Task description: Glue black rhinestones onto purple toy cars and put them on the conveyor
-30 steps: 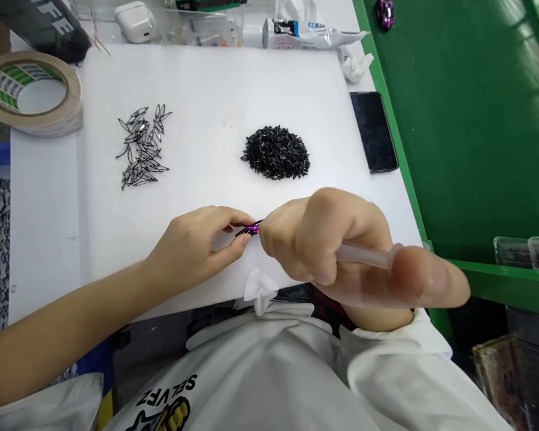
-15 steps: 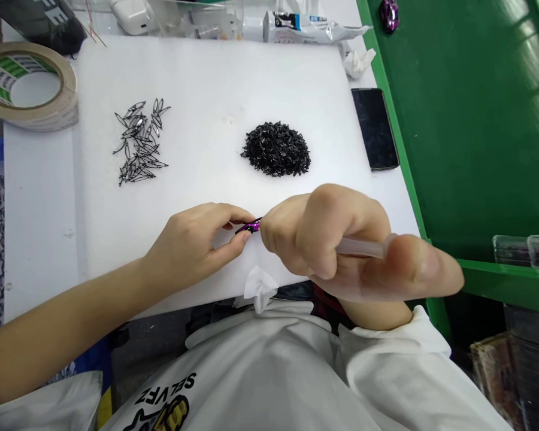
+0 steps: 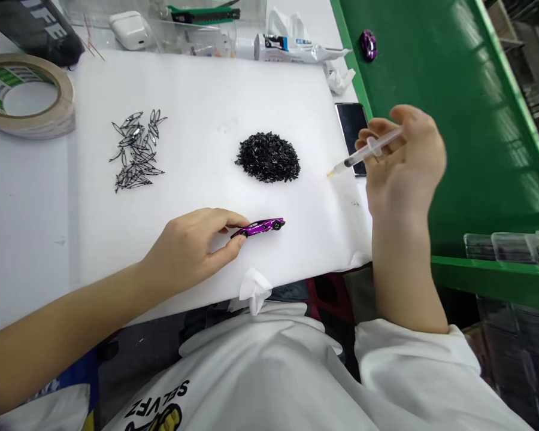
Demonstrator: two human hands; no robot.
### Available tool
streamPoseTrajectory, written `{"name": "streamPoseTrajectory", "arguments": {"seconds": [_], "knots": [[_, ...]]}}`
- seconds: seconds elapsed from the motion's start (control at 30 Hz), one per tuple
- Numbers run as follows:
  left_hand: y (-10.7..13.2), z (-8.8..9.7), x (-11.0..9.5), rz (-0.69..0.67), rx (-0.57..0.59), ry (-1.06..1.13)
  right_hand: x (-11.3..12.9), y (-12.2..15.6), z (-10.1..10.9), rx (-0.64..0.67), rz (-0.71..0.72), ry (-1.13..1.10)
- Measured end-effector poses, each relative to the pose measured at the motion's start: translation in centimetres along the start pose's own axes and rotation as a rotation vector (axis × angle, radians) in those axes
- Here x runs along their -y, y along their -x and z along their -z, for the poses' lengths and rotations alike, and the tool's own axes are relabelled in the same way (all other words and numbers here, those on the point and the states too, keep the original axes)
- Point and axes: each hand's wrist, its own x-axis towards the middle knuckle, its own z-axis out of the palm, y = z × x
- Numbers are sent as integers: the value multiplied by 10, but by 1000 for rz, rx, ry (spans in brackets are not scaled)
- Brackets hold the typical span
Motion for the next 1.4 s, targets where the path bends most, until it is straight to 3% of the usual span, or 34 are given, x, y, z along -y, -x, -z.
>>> {"name": "streamPoseTrajectory", "arguments": {"seconds": [0.07, 0.1, 0.13, 0.23, 0.3, 0.57, 0.73, 0.93, 1.0, 1.07, 1.17, 1.27, 1.4], "knots": [[0, 0, 0, 10, 5, -1, -5, 2, 3, -320, 311, 104], [0, 0, 0, 11, 5, -2, -5, 5, 2, -360, 445, 227], [0, 0, 0, 9, 4, -4, -4, 9, -1, -266, 507, 382], [0, 0, 0, 2, -2, -8, 0, 18, -15, 239, 351, 667], [0, 0, 1, -3, -2, -8, 0, 19, -25, 387, 261, 763], [-1, 1, 1, -10, -4, -1, -13, 11, -36, 425, 242, 938], [-1, 0, 1, -19, -9, -2, -8, 7, -39, 478, 208, 997], [0, -1, 1, -17, -5, 1, 7, 16, -36, 538, -149, 823], [0, -1, 1, -13, -3, 2, 9, 19, -33, 575, -196, 824], [0, 0, 0, -7, -2, 1, 9, 21, -29, 611, -143, 885], [0, 0, 0, -3, 2, 4, 8, 21, -20, 638, 65, 930], [0, 0, 0, -2, 4, 7, 2, 20, -14, 654, 290, 874], [0, 0, 1, -6, 2, 8, -11, 17, -14, 658, 474, 845]]}}
